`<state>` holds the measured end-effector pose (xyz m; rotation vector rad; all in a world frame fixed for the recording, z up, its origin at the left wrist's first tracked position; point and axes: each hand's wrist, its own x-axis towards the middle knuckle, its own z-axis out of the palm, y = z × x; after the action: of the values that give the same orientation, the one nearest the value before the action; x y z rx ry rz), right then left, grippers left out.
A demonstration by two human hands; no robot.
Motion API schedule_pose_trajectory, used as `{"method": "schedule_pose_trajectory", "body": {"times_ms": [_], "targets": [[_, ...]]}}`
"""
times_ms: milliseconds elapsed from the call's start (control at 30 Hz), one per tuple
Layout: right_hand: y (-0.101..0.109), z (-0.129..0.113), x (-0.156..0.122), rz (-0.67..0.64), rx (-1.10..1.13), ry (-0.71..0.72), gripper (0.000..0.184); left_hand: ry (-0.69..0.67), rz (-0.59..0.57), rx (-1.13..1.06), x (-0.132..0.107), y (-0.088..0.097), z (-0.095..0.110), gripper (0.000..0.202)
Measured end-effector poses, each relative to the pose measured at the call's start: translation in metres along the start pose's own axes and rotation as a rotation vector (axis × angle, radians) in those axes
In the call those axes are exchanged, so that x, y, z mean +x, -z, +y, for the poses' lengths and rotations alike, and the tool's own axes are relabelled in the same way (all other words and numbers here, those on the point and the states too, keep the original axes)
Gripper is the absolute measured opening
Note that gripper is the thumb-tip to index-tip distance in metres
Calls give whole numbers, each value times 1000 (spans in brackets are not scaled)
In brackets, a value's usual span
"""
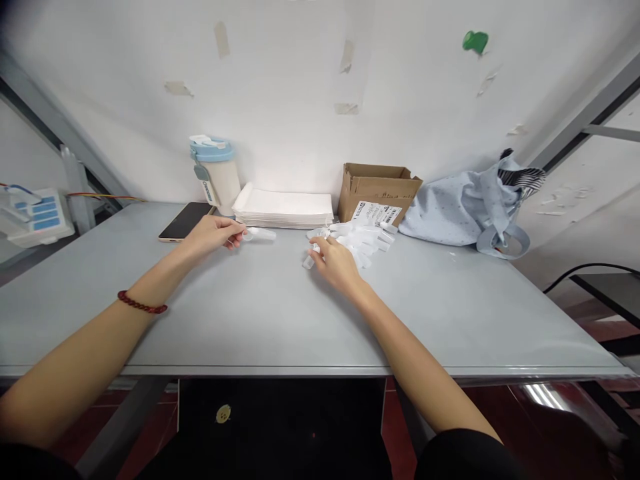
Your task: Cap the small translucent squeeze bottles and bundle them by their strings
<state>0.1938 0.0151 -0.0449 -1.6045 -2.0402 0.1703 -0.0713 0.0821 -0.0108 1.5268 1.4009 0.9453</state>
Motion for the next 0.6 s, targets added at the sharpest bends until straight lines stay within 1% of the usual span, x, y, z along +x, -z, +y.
{"method": "schedule_pose_trajectory", "body": {"times_ms": [200, 267, 333, 433, 500, 600], "targets": [[-2, -4, -2, -110, -51, -45, 31, 133, -94, -70, 12, 2, -17, 17], [-3, -6, -3, -131, -88, -41, 31, 149, -104, -37, 14, 3, -20, 15], [-3, -8, -4, -141, -126, -26, 31, 136, -65, 74, 16, 4, -22, 16], [-2, -10, -4, -140, -150, -21, 31, 83, 54, 247, 18, 5, -24, 21], [0, -12, -4, -135, -153, -33, 31, 50, 116, 302, 18, 5, -24, 26], [2, -14, -4, -134, -141, -52, 29, -55, 192, 421, 14, 3, -21, 31]]}}
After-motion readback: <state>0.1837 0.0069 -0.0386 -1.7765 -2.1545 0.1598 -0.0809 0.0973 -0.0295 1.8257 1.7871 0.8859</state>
